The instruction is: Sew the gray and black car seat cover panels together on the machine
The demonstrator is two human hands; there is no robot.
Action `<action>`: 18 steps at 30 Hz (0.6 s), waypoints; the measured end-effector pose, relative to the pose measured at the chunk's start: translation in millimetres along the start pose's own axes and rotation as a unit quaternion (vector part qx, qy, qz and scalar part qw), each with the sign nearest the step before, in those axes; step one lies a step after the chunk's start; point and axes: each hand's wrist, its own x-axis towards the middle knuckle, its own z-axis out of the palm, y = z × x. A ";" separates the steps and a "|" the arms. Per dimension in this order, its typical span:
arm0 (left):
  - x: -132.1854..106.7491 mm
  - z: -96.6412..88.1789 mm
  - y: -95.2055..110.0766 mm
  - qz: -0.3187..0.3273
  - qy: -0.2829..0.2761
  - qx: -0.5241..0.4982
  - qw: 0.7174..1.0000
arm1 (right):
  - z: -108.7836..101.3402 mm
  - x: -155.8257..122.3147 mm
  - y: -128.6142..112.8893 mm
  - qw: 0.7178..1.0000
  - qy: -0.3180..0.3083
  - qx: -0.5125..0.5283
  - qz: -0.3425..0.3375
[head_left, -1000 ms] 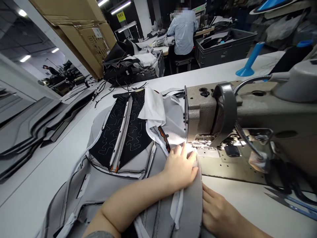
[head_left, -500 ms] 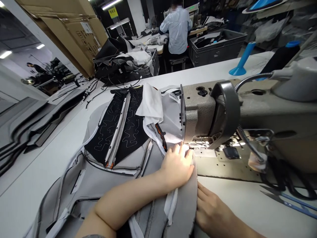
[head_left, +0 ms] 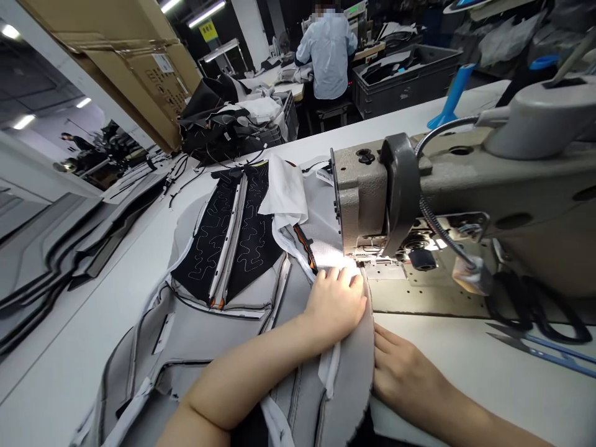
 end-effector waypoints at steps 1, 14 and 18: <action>-0.3 -0.9 -0.5 -0.001 -0.002 -0.001 1.000 | -0.6 0.1 -0.2 1.000 0.002 0.002 -0.002; 16.1 8.7 4.1 0.053 0.010 0.029 0.998 | 4.0 -5.6 0.6 0.998 0.013 0.035 0.057; 18.5 6.1 -1.7 0.099 -0.014 0.038 0.994 | 0.6 -4.5 5.2 0.998 0.002 0.040 0.057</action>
